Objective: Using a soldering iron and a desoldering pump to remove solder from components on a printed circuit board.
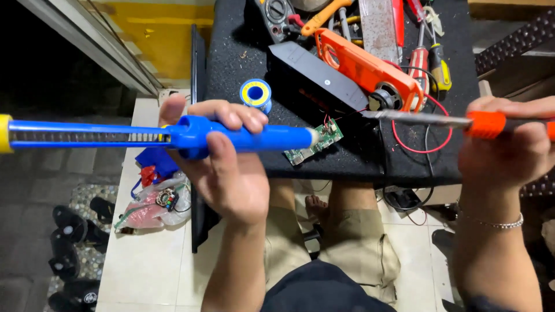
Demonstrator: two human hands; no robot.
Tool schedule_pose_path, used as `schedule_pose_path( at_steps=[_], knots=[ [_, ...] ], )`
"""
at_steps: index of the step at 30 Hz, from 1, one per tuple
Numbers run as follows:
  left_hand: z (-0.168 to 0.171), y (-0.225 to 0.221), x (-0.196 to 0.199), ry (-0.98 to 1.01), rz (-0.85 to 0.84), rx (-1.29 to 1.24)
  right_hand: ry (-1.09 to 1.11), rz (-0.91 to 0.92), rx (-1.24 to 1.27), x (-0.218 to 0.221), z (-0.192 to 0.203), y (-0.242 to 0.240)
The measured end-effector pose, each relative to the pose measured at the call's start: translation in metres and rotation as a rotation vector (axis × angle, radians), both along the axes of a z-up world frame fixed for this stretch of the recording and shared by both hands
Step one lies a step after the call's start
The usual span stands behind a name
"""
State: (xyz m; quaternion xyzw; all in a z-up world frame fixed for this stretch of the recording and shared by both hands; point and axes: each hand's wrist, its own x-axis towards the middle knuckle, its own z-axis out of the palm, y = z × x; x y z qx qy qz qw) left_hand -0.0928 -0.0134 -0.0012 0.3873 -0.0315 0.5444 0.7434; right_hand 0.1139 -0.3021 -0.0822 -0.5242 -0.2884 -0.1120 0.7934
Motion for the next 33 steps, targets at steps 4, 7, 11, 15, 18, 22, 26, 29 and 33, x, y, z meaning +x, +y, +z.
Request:
schedule_pose_path(
  at_steps=[4,7,11,15,18,22,26,29,33],
  knots=[
    [0.000,-0.015,0.022,-0.024,0.216,0.001,-0.131,0.014,-0.052,-0.013,0.003,0.032],
    [-0.001,-0.018,0.030,0.026,0.278,-0.099,-0.155,0.046,-0.143,-0.013,-0.003,0.039],
    [0.012,-0.018,0.035,0.014,0.222,-0.024,-0.125,0.056,-0.101,-0.005,-0.013,0.040],
    [0.009,-0.019,0.042,-0.022,0.279,0.020,-0.057,0.060,-0.087,-0.009,-0.012,0.041],
    [0.001,-0.020,0.043,-0.062,0.267,0.029,-0.070,0.043,-0.112,-0.012,-0.013,0.043],
    [-0.010,-0.018,0.040,-0.155,0.161,0.035,-0.100,0.043,-0.156,-0.012,-0.014,0.043],
    [-0.016,-0.018,0.043,-0.183,0.171,0.028,-0.123,0.029,-0.152,-0.010,-0.016,0.045],
    [-0.019,-0.017,0.044,-0.141,0.155,-0.033,-0.099,0.017,-0.161,-0.012,-0.014,0.046],
    [-0.023,-0.016,0.048,-0.124,0.186,-0.059,-0.100,0.015,-0.151,-0.012,-0.016,0.046]
  ],
)
